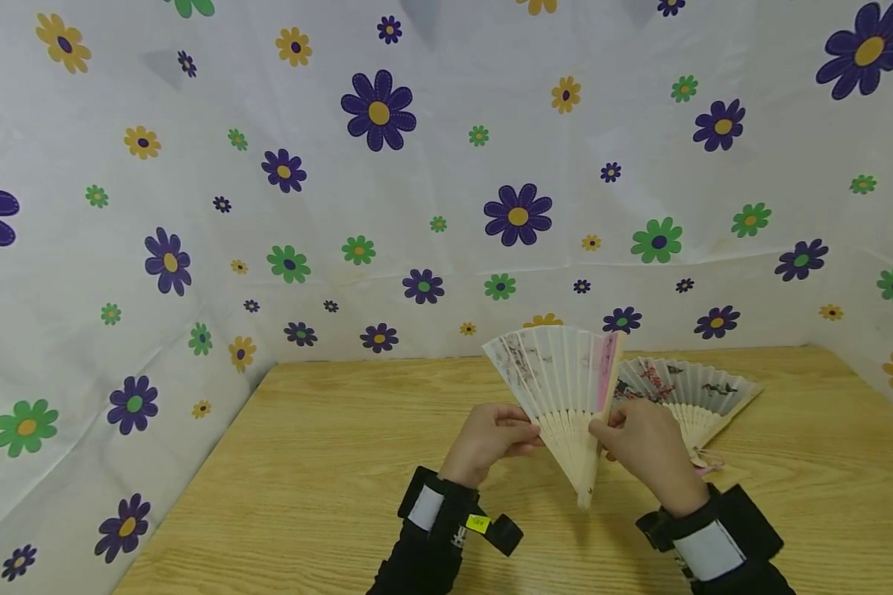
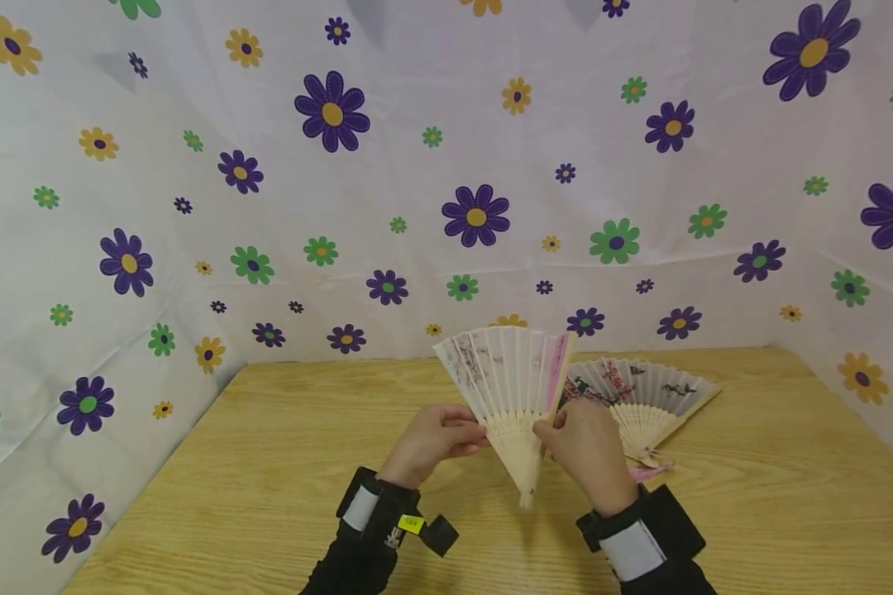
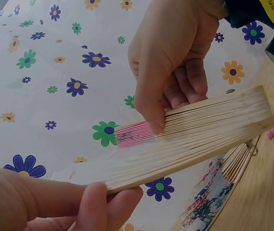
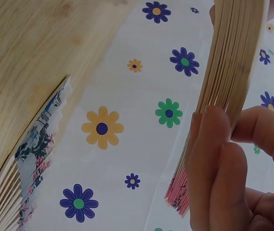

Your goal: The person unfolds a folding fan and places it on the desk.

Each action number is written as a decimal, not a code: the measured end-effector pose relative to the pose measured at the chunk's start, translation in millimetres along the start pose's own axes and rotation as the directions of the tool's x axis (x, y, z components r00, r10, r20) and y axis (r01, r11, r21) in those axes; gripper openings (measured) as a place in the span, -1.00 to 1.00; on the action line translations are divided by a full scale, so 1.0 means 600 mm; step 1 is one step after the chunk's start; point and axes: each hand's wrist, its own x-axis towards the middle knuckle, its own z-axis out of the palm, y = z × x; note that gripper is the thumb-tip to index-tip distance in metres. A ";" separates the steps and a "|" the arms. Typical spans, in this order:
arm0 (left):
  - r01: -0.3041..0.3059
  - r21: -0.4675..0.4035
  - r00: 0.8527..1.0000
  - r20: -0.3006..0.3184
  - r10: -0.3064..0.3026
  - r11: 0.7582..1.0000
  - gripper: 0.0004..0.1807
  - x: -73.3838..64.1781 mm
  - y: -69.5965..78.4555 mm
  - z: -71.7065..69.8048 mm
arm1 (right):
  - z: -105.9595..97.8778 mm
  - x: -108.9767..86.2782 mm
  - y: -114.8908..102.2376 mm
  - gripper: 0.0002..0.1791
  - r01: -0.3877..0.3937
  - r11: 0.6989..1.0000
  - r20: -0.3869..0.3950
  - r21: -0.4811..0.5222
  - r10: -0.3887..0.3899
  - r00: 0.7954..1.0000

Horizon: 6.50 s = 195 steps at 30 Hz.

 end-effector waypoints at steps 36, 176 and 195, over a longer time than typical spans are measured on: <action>-0.042 -0.022 0.998 -0.038 0.041 0.999 -0.79 0.000 0.007 -0.018 | -0.018 0.008 0.015 -0.60 -0.054 0.998 0.020 -0.029 0.054 0.998; -0.128 -0.489 0.912 -0.399 -0.090 0.863 -0.85 0.021 0.002 -0.051 | -0.015 0.032 0.057 -0.64 -0.439 0.236 0.408 0.867 0.170 0.897; 0.056 -0.400 0.753 -0.585 -0.302 0.915 -0.85 -0.033 -0.121 -0.265 | 0.224 0.038 -0.049 -0.73 -0.604 0.031 0.576 0.796 0.263 0.774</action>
